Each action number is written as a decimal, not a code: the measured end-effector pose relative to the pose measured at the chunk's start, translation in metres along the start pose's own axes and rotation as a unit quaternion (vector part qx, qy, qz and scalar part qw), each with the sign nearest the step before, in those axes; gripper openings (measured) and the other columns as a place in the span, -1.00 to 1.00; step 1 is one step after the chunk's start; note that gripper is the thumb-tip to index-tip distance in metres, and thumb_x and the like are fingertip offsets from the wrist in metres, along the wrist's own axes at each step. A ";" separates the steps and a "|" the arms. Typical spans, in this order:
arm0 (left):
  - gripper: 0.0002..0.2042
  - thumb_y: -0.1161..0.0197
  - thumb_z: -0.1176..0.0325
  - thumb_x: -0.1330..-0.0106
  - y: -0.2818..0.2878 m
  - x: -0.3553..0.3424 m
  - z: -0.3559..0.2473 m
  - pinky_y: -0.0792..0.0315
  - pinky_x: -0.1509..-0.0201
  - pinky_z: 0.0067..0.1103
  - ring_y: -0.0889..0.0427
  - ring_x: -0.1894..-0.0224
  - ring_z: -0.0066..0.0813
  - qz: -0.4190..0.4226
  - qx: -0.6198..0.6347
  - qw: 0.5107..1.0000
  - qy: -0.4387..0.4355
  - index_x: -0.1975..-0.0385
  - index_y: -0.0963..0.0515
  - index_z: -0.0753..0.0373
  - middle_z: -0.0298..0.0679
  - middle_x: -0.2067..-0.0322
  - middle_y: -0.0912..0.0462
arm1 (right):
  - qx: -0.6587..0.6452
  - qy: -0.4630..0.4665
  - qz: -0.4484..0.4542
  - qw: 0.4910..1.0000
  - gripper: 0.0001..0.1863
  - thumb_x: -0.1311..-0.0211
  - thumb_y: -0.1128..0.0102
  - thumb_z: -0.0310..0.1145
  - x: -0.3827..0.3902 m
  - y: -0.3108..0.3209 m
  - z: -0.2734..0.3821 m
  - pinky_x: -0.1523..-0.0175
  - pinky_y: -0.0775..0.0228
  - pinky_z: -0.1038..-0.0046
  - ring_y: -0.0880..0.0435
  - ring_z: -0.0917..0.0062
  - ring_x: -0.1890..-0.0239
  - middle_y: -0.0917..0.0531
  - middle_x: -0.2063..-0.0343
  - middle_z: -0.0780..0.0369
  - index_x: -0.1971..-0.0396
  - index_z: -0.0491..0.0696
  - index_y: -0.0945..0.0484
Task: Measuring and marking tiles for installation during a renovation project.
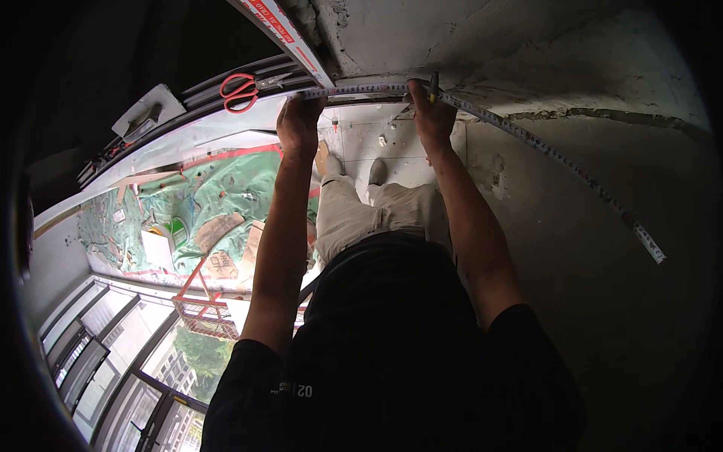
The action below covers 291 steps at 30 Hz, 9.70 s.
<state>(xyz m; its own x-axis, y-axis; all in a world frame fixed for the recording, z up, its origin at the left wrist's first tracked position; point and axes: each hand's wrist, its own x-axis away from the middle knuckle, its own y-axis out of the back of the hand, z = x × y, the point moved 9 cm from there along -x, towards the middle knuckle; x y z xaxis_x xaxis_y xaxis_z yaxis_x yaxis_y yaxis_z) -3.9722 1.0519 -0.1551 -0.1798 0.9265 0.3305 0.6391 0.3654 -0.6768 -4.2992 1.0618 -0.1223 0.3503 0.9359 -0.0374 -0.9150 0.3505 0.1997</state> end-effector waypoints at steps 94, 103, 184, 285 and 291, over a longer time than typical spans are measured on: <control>-0.77 -0.09 0.36 -0.62 0.008 -0.002 -0.001 -0.70 -0.32 -0.16 -0.80 -0.05 -0.08 -0.004 0.006 1.000 -0.008 0.01 -0.58 0.41 -0.03 0.06 -0.76 | -0.034 -0.086 0.024 0.995 -0.55 -0.43 -0.50 0.05 0.009 -0.007 0.003 0.55 -0.38 0.56 -0.56 0.72 0.64 -0.80 0.46 0.31 0.17 -0.11 -0.76; -0.70 -0.09 0.34 -0.64 0.008 0.014 0.004 -0.70 -0.32 -0.18 -0.77 -0.16 -0.06 -0.021 0.000 1.000 0.017 -0.16 -0.55 0.44 0.08 -0.10 -0.75 | 0.017 -0.069 -0.002 0.997 -0.61 -0.44 -0.53 -0.02 0.018 0.010 -0.002 0.50 -0.36 0.55 -0.54 0.75 0.61 -0.74 0.51 0.35 0.21 -0.10 -0.77; -0.73 -0.22 0.23 -0.64 0.541 0.594 -0.305 -0.49 0.50 -0.59 -0.65 0.52 -0.62 -0.890 0.270 0.309 -0.197 0.09 -0.72 0.31 -0.32 0.45 -0.73 | 0.325 0.294 0.892 0.109 -0.43 -0.59 -0.26 0.10 0.844 -0.986 0.117 0.56 -0.25 0.48 -0.43 0.66 0.69 -0.47 0.72 0.38 0.36 -0.16 -0.81; -0.86 -0.31 0.35 -0.60 0.703 0.450 0.000 -0.32 0.46 -0.67 -0.40 0.51 -0.79 -0.793 0.527 -0.091 -0.293 0.09 -0.67 0.31 -0.43 0.48 -0.58 | -0.065 0.255 0.609 -0.748 -0.17 -0.74 0.27 0.22 1.146 -0.473 -0.136 0.23 -0.38 0.42 -0.55 0.46 0.37 -0.65 0.38 0.11 0.16 -0.32 -0.68; -0.82 -0.33 0.33 -0.61 0.723 0.454 0.007 -0.36 0.41 -0.69 -0.47 0.49 -0.75 -0.743 0.540 -0.091 -0.384 0.09 -0.67 0.35 -0.35 0.41 -0.70 | 0.084 0.300 0.640 -0.702 -0.04 -0.74 0.52 0.33 1.180 -0.480 -0.169 0.29 -0.24 0.45 -0.41 0.56 0.47 -0.62 0.41 0.18 0.26 -0.28 -0.65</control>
<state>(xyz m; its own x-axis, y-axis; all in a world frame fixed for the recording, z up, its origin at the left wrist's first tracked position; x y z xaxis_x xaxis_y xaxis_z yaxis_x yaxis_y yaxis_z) -3.5976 1.7371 -0.4990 0.5455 -0.5513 0.6312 -0.6948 -0.7187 -0.0273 -3.4809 2.0039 -0.4279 0.8829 -0.3156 0.3477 0.2336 0.9375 0.2578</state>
